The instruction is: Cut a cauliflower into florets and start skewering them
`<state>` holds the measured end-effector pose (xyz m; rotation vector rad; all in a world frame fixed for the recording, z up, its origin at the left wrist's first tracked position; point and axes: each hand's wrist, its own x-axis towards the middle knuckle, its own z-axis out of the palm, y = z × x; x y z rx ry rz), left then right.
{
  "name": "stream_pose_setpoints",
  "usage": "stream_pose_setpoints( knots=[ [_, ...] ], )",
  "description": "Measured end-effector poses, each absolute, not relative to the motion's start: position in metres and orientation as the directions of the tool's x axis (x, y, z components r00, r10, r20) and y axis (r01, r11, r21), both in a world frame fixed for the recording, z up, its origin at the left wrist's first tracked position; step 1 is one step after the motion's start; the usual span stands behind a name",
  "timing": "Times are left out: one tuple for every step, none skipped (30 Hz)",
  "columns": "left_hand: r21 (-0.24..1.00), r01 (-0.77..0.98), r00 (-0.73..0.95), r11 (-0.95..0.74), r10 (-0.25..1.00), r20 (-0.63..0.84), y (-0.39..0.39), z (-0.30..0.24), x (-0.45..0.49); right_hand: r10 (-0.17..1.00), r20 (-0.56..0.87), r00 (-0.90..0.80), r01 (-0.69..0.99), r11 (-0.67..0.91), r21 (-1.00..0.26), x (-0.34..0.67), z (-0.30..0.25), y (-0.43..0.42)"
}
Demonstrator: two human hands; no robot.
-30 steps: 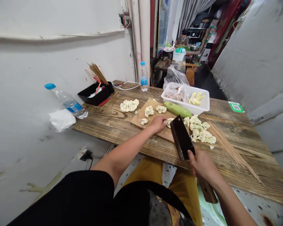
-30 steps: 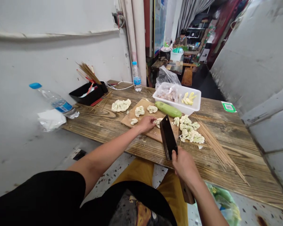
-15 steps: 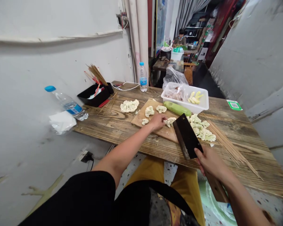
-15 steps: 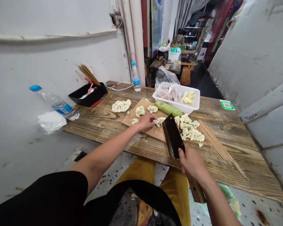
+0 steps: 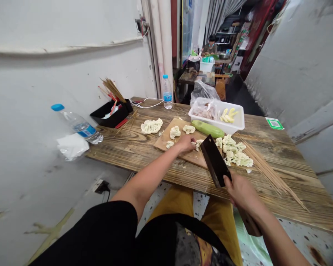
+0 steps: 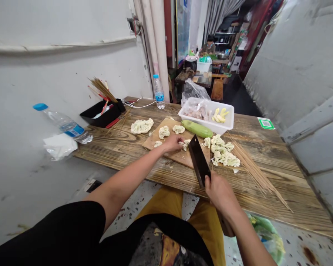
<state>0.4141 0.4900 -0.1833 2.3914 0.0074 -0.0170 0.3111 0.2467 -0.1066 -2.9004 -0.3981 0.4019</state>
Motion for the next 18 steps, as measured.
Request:
stream_pose_setpoints(
  knots=[
    [0.688,0.002,1.000,-0.726,-0.020,-0.024,0.493,-0.182,0.415,0.285,-0.275,0.918,0.221,-0.945,-0.241,0.312,-0.107,0.246],
    [0.695,-0.005,0.999,-0.719,-0.040,-0.033,0.495,-0.182,0.416,0.279,-0.319,0.906,0.193,-0.942,-0.275,0.313,-0.107,0.246],
    [0.702,-0.010,0.998,-0.712,-0.054,-0.041,0.498,-0.181,0.416,0.273,-0.365,0.890,0.157,-0.936,-0.316,0.313,-0.107,0.246],
    [0.706,-0.007,0.997,-0.708,-0.057,-0.046,0.499,-0.181,0.417,0.269,-0.404,0.874,0.120,-0.926,-0.357,0.313,-0.107,0.247],
    [0.708,-0.001,0.998,-0.706,-0.050,-0.049,0.501,-0.181,0.417,0.267,-0.430,0.862,0.090,-0.917,-0.390,0.313,-0.107,0.248],
    [0.707,0.004,0.998,-0.707,-0.042,-0.049,0.501,-0.181,0.418,0.266,-0.441,0.857,0.074,-0.911,-0.407,0.313,-0.107,0.249],
    [0.703,0.009,0.998,-0.711,-0.036,-0.049,0.502,-0.181,0.418,0.267,-0.439,0.858,0.074,-0.909,-0.409,0.312,-0.107,0.250],
    [0.699,0.011,0.998,-0.715,-0.032,-0.048,0.502,-0.180,0.418,0.275,-0.424,0.863,0.090,-0.909,-0.406,0.311,-0.108,0.251],
    [0.696,0.009,0.998,-0.718,-0.032,-0.046,0.502,-0.180,0.419,0.281,-0.406,0.870,0.110,-0.912,-0.395,0.310,-0.109,0.252],
    [0.696,0.005,0.998,-0.718,-0.036,-0.044,0.502,-0.180,0.419,0.282,-0.391,0.876,0.125,-0.916,-0.380,0.309,-0.110,0.252],
    [0.703,0.000,0.998,-0.711,-0.045,-0.045,0.503,-0.179,0.419,0.283,-0.378,0.882,0.136,-0.919,-0.370,0.308,-0.111,0.253],
    [0.715,-0.004,0.997,-0.699,-0.056,-0.049,0.504,-0.178,0.419,0.284,-0.365,0.887,0.144,-0.919,-0.367,0.307,-0.112,0.253],
    [0.728,-0.009,0.996,-0.686,-0.070,-0.053,0.505,-0.177,0.419,0.286,-0.353,0.891,0.150,-0.919,-0.366,0.305,-0.113,0.253],
    [0.737,-0.015,0.995,-0.676,-0.084,-0.057,0.508,-0.176,0.418,0.287,-0.345,0.893,0.154,-0.918,-0.366,0.304,-0.114,0.253],
    [0.748,-0.019,0.992,-0.663,-0.103,-0.066,0.510,-0.175,0.418,0.290,-0.341,0.894,0.155,-0.915,-0.372,0.304,-0.115,0.253],
    [0.763,-0.022,0.989,-0.647,-0.126,-0.078,0.513,-0.175,0.417,0.293,-0.334,0.896,0.155,-0.910,-0.383,0.303,-0.115,0.253],
    [0.777,-0.025,0.984,-0.629,-0.153,-0.092,0.517,-0.174,0.417,0.292,-0.334,0.896,0.147,-0.906,-0.397,0.302,-0.115,0.252],
    [0.789,-0.028,0.978,-0.614,-0.182,-0.106,0.521,-0.173,0.416,0.291,-0.342,0.894,0.133,-0.899,-0.418,0.301,-0.115,0.251]
  ],
)
